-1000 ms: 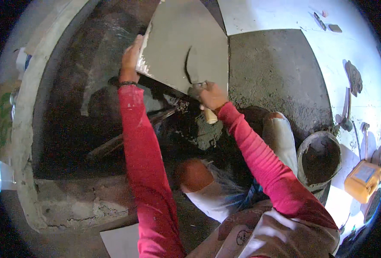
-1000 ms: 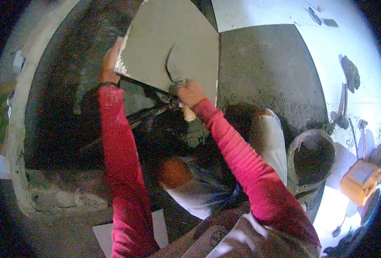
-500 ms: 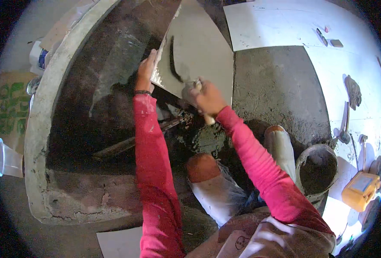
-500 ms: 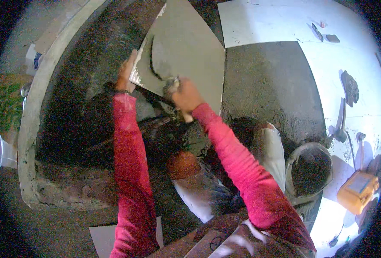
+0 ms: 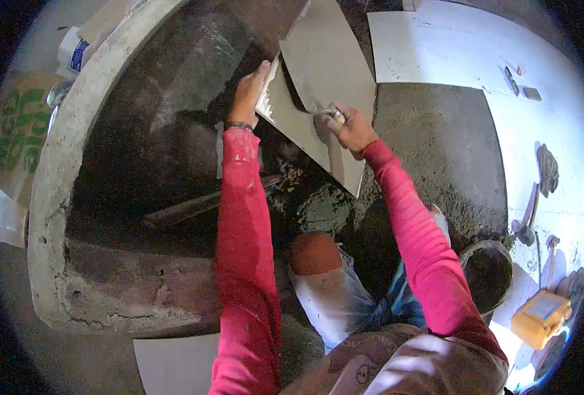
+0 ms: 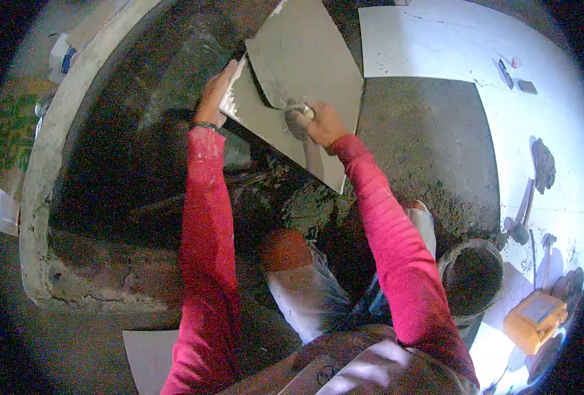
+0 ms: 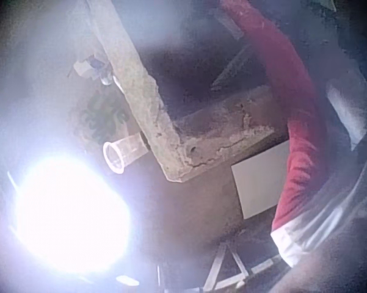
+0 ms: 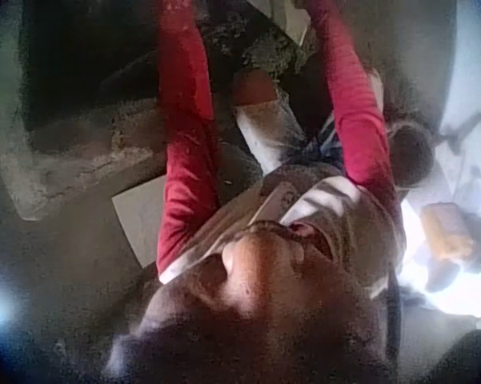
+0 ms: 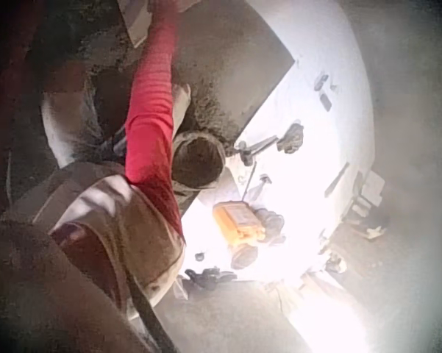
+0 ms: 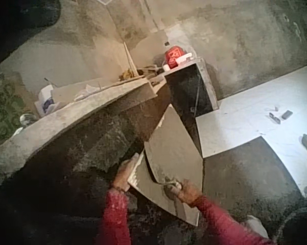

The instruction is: The person applies adhesive to the back of a tile using a trowel and places the tile onto a prepared surface. The person then taps the tile into place using a rubber mallet.

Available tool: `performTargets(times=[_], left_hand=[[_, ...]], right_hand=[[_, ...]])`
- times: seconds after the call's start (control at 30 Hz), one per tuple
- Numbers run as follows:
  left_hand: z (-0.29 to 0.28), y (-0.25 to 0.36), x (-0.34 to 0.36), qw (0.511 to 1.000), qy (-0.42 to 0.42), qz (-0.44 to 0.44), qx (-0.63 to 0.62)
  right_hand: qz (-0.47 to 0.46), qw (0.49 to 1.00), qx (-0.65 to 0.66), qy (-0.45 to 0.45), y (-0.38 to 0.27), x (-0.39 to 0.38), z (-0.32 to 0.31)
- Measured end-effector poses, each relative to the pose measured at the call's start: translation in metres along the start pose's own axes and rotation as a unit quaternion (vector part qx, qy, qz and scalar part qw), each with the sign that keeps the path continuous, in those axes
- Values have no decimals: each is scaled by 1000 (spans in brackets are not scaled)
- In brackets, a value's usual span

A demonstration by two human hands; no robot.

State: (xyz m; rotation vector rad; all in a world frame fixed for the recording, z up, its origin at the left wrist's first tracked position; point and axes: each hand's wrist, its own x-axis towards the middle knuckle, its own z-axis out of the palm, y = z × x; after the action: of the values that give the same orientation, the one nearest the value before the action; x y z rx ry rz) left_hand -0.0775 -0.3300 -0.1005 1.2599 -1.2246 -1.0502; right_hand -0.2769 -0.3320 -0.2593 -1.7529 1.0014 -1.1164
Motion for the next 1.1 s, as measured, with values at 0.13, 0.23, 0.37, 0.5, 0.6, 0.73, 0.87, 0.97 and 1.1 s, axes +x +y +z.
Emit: performTargets(times=[0.13, 0.23, 0.37, 0.5, 0.6, 0.73, 0.87, 0.97, 1.1], left_hand=[[5, -3, 5, 999, 8, -20, -24], [-1, -5, -2, 999, 21, -13, -24], [7, 3, -9, 998, 51, -29, 11], [4, 8, -13, 998, 13, -15, 57], [1, 4, -6, 999, 27, -32, 13], [17, 9, -12, 1000, -4, -3, 9], [10, 15, -13, 999, 10, -8, 42], [15, 20, -15, 990, 72, -36, 115], [-14, 13, -5, 987, 65, -46, 141]], right_hand=[[-113, 993, -15, 40, 18, -26, 20], [-169, 983, -1, 72, -17, -62, 32], [-88, 993, -77, -4, -9, -100, 45], [-153, 984, -86, 11, 9, -124, 45], [-25, 996, -7, 81, 5, -104, 49], [109, 985, 61, 117, 8, -11, 12], [172, 955, 226, 87, -26, 12, -2], [4, 995, 59, 75, -27, -9, 11], [-81, 991, 36, 96, -30, -19, 18]])
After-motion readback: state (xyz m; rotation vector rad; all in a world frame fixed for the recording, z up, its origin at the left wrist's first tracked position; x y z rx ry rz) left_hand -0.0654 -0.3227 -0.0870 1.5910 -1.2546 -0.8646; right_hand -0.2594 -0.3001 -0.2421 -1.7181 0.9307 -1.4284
